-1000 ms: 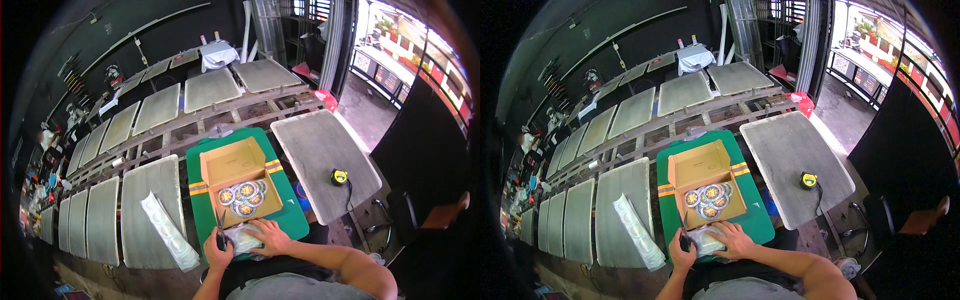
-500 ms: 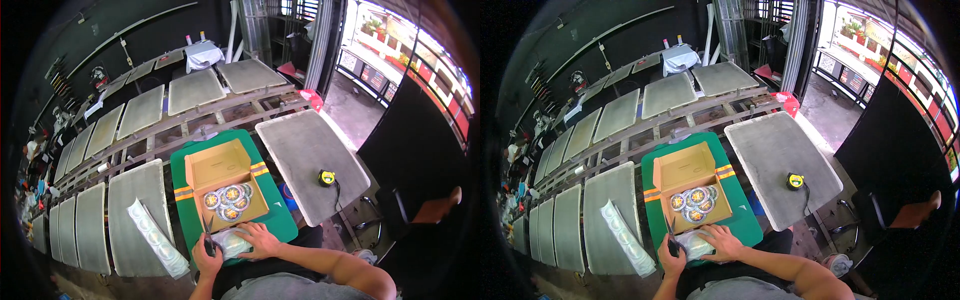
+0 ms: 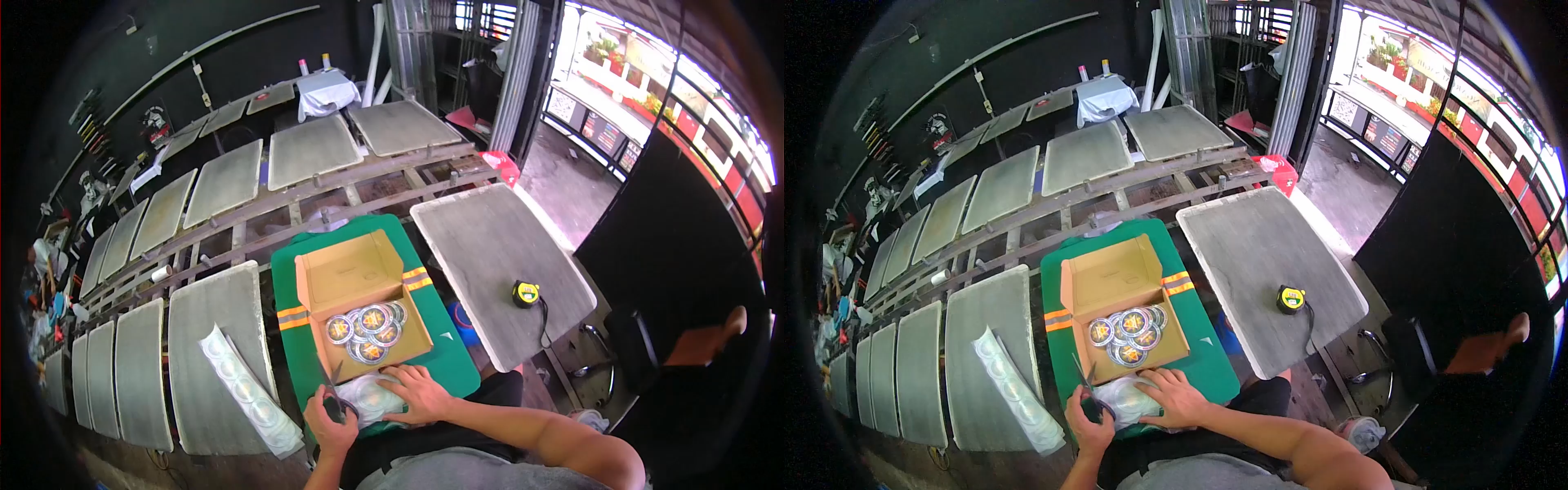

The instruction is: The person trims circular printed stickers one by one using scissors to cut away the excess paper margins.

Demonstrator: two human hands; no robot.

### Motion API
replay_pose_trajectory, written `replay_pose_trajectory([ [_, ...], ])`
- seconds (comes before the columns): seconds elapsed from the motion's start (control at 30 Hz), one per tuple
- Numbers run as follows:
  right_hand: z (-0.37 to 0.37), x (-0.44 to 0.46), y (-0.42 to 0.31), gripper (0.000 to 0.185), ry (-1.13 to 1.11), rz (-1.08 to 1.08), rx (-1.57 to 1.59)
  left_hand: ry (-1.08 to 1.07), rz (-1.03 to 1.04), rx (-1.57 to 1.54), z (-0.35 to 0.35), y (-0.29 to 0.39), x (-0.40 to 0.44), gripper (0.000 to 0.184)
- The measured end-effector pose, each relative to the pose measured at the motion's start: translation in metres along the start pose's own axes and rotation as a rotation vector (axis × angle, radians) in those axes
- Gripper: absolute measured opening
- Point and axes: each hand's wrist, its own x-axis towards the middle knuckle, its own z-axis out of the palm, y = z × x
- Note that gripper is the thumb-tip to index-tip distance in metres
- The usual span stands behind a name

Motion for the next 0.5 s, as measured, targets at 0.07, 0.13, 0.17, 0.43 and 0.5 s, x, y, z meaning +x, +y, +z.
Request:
replay_pose_trajectory([
  [0.07,0.0009,0.0001,-0.0005,0.075,0.002,-0.006,-0.012,-0.010,0.004,0.001,0.0003,0.0001,0.0018,0.068],
  [0.13,0.0015,-0.0008,-0.0009,0.074,0.007,-0.004,-0.014,-0.026,-0.009,-0.005,0.0009,0.0005,0.0019,0.067],
  [0.17,0.0021,-0.0012,-0.0007,0.074,0.010,-0.014,-0.021,-0.013,-0.007,-0.005,0.0007,0.0008,0.0017,0.067],
  [0.43,0.0039,-0.0007,-0.0034,0.072,0.028,-0.007,-0.058,0.059,0.011,-0.020,-0.0009,0.0024,-0.0008,0.064],
  [0.5,0.0057,-0.0031,-0.0035,0.072,0.037,0.003,-0.041,0.003,-0.031,-0.004,0.0002,-0.0022,-0.0015,0.060],
])
